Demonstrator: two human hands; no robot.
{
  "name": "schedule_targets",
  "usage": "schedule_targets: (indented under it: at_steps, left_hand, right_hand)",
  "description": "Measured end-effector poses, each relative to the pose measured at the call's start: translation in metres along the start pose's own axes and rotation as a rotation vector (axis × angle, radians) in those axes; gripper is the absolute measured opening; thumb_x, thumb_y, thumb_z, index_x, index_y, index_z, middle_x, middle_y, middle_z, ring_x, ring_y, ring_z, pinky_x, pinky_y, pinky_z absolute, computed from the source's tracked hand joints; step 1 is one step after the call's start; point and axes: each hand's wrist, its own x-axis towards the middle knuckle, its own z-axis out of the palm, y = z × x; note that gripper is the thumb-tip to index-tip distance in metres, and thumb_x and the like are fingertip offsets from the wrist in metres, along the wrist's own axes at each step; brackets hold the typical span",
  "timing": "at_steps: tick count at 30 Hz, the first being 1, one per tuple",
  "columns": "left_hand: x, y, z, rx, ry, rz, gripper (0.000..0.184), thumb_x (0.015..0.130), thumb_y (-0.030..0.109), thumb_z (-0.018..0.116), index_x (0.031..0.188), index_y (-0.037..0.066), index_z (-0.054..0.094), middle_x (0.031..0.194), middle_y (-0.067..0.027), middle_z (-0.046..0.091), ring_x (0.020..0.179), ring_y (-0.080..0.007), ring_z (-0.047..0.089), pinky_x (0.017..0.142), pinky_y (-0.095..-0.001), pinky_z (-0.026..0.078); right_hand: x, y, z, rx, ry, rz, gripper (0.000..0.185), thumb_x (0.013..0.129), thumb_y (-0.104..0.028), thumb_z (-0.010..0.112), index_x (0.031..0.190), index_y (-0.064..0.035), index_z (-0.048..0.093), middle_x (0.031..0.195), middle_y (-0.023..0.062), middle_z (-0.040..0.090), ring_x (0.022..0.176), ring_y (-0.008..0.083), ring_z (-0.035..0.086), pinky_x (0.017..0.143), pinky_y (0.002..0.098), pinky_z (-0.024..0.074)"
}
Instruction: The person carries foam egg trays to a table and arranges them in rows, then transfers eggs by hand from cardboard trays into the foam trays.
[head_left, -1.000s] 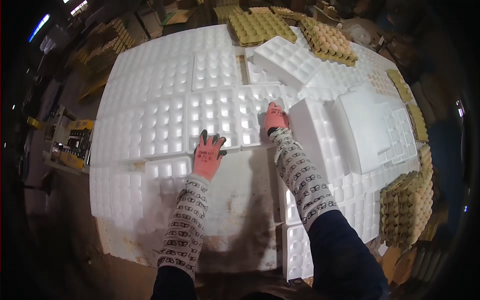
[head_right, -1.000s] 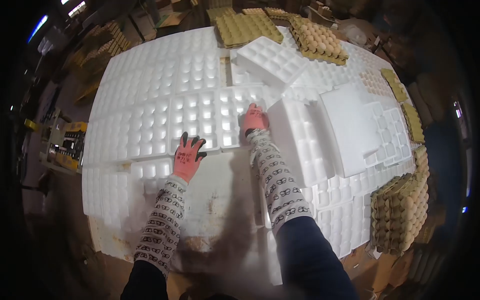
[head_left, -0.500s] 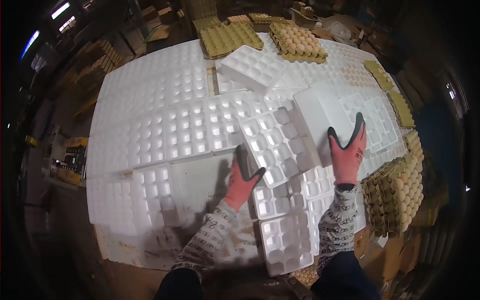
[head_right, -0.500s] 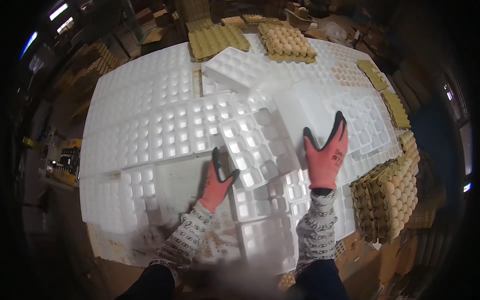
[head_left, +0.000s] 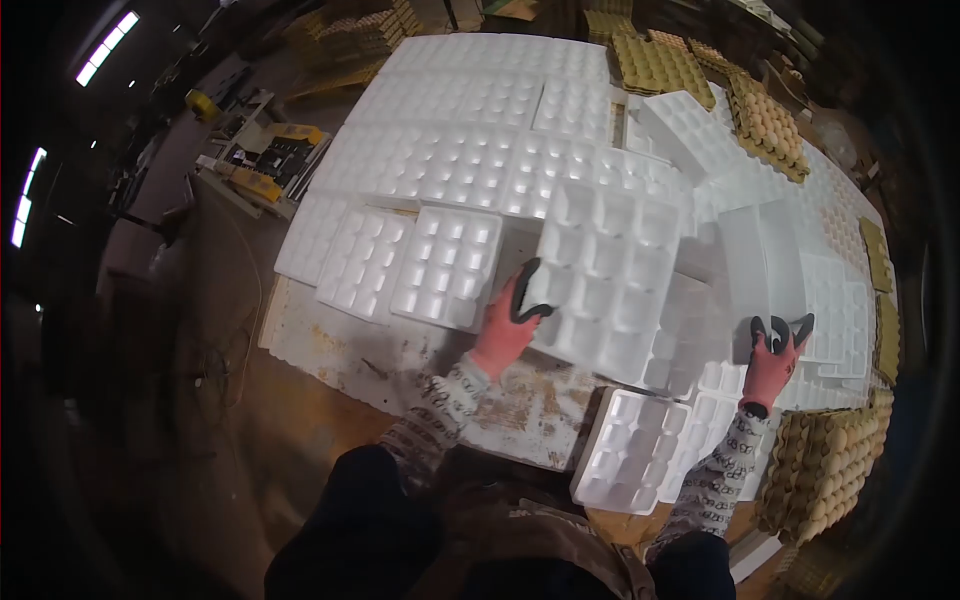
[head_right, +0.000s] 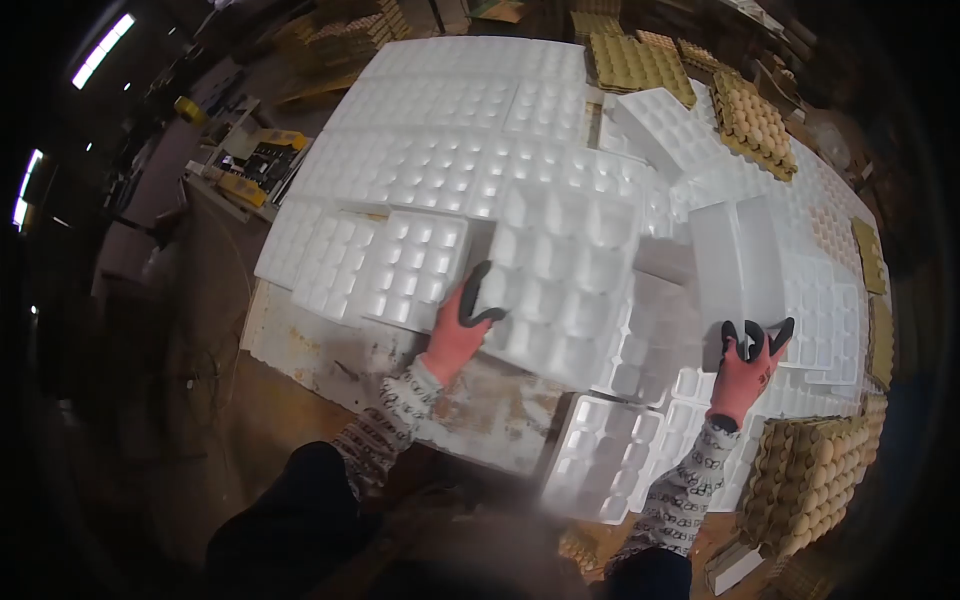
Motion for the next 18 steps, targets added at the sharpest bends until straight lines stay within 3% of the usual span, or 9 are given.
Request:
schedule_targets:
  at_steps: [2, 3, 4, 8, 10, 12, 15, 16, 18]
  left_hand:
    - [-0.049, -0.008, -0.087, -0.069, 0.066, -0.106, 0.066, 0.076, -0.009, 0.065, 0.137, 0.007, 0.047, 0.128, -0.0129, 0.058, 0.11, -0.0197, 0.059, 0.09, -0.0311, 0.049]
    - [-0.076, 0.002, -0.129, 0.09, 0.076, -0.346, 0.067, 0.077, -0.011, 0.065, 0.138, 0.009, 0.047, 0.131, -0.01, 0.057, 0.111, -0.0143, 0.057, 0.089, -0.028, 0.049]
    - [-0.145, -0.065, -0.197, -0.055, 0.226, -0.187, 0.071, 0.076, -0.013, 0.066, 0.14, 0.011, 0.047, 0.128, -0.0081, 0.058, 0.104, -0.0124, 0.057, 0.08, -0.0267, 0.05]
    - [-0.239, -0.056, -0.315, 0.291, 0.297, -0.522, 0.065, 0.073, -0.003, 0.069, 0.135, 0.005, 0.051, 0.129, -0.0084, 0.058, 0.111, -0.0148, 0.055, 0.089, -0.0279, 0.046]
    - [-0.254, -0.086, -0.347, 0.108, 0.41, -0.537, 0.064, 0.073, -0.008, 0.065, 0.134, 0.007, 0.053, 0.129, -0.0072, 0.058, 0.103, -0.0151, 0.057, 0.084, -0.0274, 0.047]
    - [-0.238, -0.101, -0.366, 0.088, 0.389, -0.674, 0.064, 0.075, -0.01, 0.061, 0.135, 0.01, 0.053, 0.121, -0.0059, 0.062, 0.094, -0.0135, 0.058, 0.078, -0.0277, 0.048]
    - [-0.201, -0.152, -0.385, 0.251, 0.263, -0.665, 0.064, 0.076, -0.009, 0.062, 0.136, 0.011, 0.052, 0.11, -0.0042, 0.065, 0.086, -0.013, 0.057, 0.073, -0.0274, 0.048]
    - [-0.189, -0.177, -0.384, 0.208, 0.307, -0.521, 0.062, 0.075, -0.007, 0.064, 0.135, 0.009, 0.052, 0.111, -0.0069, 0.066, 0.091, -0.0169, 0.06, 0.077, -0.0293, 0.049]
    - [-0.163, -0.185, -0.382, 0.53, 0.282, -0.303, 0.059, 0.074, -0.005, 0.066, 0.131, 0.007, 0.054, 0.116, -0.013, 0.065, 0.099, -0.0237, 0.062, 0.083, -0.0327, 0.05]
  right_hand:
    - [-0.05, -0.033, 0.016, -0.17, 0.024, -0.236, 0.025, 0.074, 0.006, 0.067, 0.098, 0.0031, 0.062, 0.152, 0.0134, 0.028, 0.117, 0.0294, 0.052, 0.091, 0.0341, 0.0462]
    - [-0.074, -0.053, 0.027, 0.059, -0.059, -0.087, 0.032, 0.069, 0.007, 0.07, 0.1, 0.0019, 0.063, 0.151, 0.0145, 0.031, 0.119, 0.0313, 0.05, 0.094, 0.0358, 0.0455]
    - [-0.111, -0.065, 0.05, 0.033, -0.083, -0.235, 0.036, 0.067, 0.006, 0.072, 0.101, 0.001, 0.063, 0.149, 0.015, 0.033, 0.121, 0.0315, 0.049, 0.095, 0.0366, 0.045]
    - [-0.18, -0.11, 0.108, -0.081, -0.184, -0.323, 0.038, 0.065, -0.011, 0.08, 0.098, -0.0039, 0.063, 0.148, 0.0163, 0.034, 0.115, 0.0363, 0.051, 0.092, 0.0417, 0.0465]
    - [-0.199, -0.121, 0.136, -0.32, -0.339, -0.334, 0.038, 0.068, -0.021, 0.08, 0.098, -0.0063, 0.06, 0.146, 0.0143, 0.036, 0.112, 0.0343, 0.049, 0.087, 0.0439, 0.047]
    - [-0.203, -0.132, 0.157, -0.282, -0.326, -0.344, 0.045, 0.07, -0.022, 0.078, 0.109, -0.0102, 0.059, 0.142, 0.014, 0.038, 0.113, 0.0347, 0.048, 0.091, 0.0441, 0.0453]
    - [-0.191, -0.133, 0.168, -0.412, -0.239, -0.378, 0.063, 0.069, -0.024, 0.079, 0.125, -0.0144, 0.053, 0.14, 0.014, 0.039, 0.112, 0.0333, 0.049, 0.092, 0.044, 0.0434]
    - [-0.186, -0.136, 0.166, -0.476, -0.229, -0.369, 0.067, 0.069, -0.024, 0.079, 0.129, -0.0154, 0.05, 0.139, 0.0141, 0.039, 0.112, 0.0329, 0.049, 0.092, 0.044, 0.0429]
    - [-0.178, -0.139, 0.156, -0.589, -0.22, -0.366, 0.076, 0.07, -0.024, 0.078, 0.137, -0.0183, 0.043, 0.139, 0.0142, 0.04, 0.112, 0.0319, 0.05, 0.091, 0.0447, 0.0416]
